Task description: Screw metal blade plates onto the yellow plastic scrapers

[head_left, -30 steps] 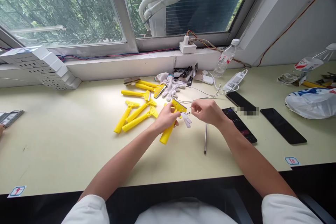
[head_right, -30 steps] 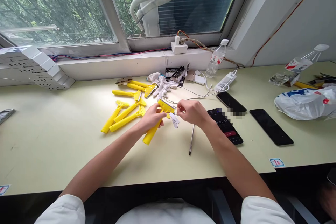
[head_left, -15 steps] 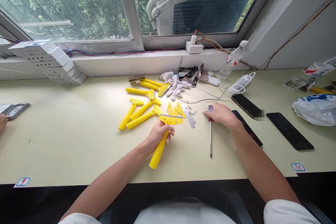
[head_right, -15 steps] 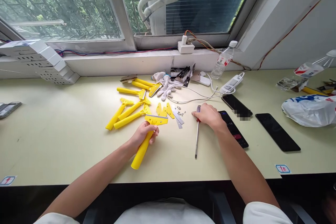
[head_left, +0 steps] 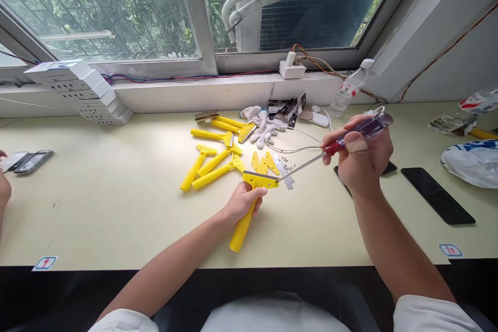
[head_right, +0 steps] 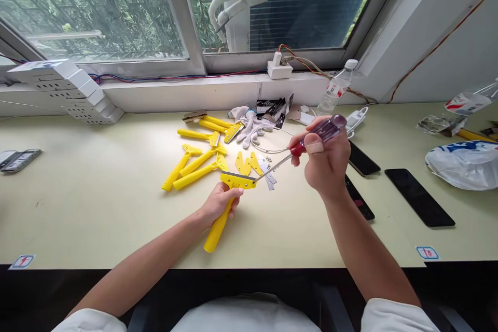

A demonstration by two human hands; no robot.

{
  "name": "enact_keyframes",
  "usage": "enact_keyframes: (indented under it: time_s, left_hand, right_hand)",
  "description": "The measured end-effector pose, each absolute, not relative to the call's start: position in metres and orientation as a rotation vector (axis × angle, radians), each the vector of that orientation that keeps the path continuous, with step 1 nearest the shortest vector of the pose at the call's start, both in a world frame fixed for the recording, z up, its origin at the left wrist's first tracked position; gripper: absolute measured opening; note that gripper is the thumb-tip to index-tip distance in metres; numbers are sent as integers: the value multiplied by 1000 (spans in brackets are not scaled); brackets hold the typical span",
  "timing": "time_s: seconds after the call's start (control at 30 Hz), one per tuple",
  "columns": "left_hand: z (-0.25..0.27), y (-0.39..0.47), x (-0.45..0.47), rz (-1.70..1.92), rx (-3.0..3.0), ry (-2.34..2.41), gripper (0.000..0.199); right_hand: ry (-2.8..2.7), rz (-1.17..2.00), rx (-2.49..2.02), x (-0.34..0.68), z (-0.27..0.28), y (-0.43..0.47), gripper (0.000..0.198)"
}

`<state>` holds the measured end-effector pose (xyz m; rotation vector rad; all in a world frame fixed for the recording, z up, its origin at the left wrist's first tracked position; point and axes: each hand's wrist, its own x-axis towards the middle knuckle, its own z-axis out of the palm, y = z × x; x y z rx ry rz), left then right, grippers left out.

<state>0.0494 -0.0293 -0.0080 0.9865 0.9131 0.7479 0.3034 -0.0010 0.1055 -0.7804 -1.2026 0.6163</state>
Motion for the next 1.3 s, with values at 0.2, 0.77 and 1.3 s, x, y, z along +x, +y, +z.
enact_keyframes:
  time_s: [0.2, 0.77, 1.3]
  left_hand:
    - [-6, -30, 51, 747, 988, 941, 31]
    - [-6, -31, 52, 765, 980, 954, 30]
    - [-5, -30, 53, 757, 965, 977, 32]
  right_hand:
    - [-1248, 562, -732, 294, 90, -6, 31]
    - [-1260, 556, -759, 294, 85, -5, 33]
    - [-1224, 548, -763, 293, 88, -6, 35]
